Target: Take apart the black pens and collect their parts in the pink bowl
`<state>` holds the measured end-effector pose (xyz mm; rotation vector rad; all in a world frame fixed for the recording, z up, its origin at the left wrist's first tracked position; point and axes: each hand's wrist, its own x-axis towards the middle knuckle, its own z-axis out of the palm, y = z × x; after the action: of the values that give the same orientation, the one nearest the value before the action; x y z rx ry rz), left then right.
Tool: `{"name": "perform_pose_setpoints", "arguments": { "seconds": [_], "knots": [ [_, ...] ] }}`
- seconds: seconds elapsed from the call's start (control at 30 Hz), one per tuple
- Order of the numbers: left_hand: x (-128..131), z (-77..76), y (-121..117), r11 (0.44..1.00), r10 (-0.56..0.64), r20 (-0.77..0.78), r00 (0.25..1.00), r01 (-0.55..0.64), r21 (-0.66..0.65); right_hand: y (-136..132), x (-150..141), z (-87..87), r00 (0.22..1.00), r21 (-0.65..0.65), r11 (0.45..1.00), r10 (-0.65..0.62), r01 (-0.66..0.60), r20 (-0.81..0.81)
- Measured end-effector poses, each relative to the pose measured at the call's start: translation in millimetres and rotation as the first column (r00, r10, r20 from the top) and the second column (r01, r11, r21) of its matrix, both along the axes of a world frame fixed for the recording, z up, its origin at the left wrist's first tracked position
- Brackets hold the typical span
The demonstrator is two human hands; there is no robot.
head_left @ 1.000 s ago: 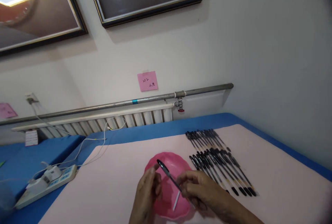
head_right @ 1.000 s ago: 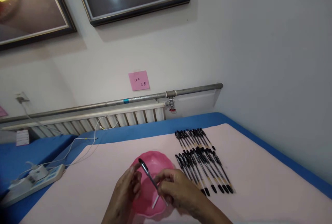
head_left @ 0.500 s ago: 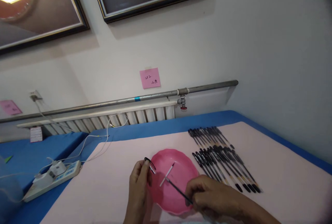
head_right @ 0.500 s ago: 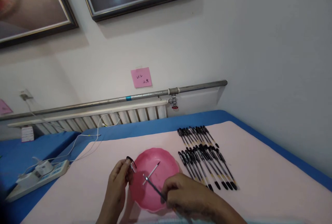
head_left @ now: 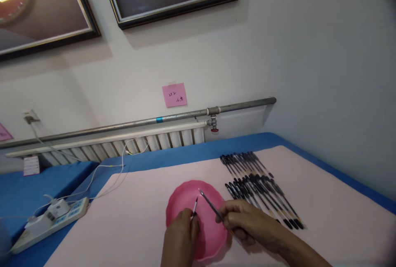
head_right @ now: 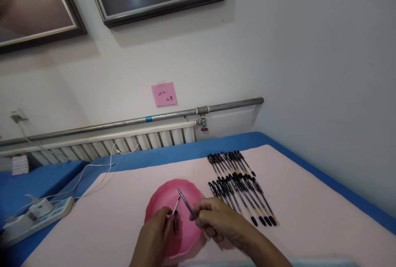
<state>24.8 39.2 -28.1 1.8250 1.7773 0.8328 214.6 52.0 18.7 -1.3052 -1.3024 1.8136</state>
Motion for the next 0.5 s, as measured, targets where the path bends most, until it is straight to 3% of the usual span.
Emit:
{"name": "perform_pose_setpoints", "arguments": {
  "seconds": [0.07, 0.1, 0.17, 0.27, 0.37, 0.5],
  "knots": [
    [-1.2, 2.9, 0.6, 1.0, 0.01, 0.297, 0.955, -0.009, -0.005, -0.7, -3.0, -1.3, 0.999, 0.002, 1.0, 0.031, -0.031, 0.015],
    [-1.5, 5.1, 1.0, 1.0, 0.019, 0.461, 0.887, -0.008, -0.026, -1.4, -5.3, -2.0, 0.998, 0.003, 0.998, 0.056, -0.056, 0.018],
    [-1.4, 9.6, 1.8, 0.995, 0.038, 0.73, 0.683, 0.039, -0.088, -3.5, -11.0, -3.5, 0.994, -0.002, 0.994, 0.11, -0.11, 0.006],
    [-0.7, 13.1, 2.1, 0.976, 0.067, 0.906, 0.418, 0.162, -0.146, -7.4, -19.9, -5.5, 0.987, -0.029, 0.987, 0.161, -0.161, 0.004],
    [-0.8, 11.5, 2.1, 0.969, 0.085, 0.942, 0.326, 0.192, -0.154, -9.6, -25.2, -7.7, 0.983, -0.043, 0.982, 0.185, -0.184, 0.011],
    [-0.7, 8.9, 2.2, 0.978, 0.119, 0.937, 0.329, 0.124, -0.167, -8.2, -25.7, -10.4, 0.978, -0.003, 0.978, 0.209, -0.21, -0.016]
  ]
}}
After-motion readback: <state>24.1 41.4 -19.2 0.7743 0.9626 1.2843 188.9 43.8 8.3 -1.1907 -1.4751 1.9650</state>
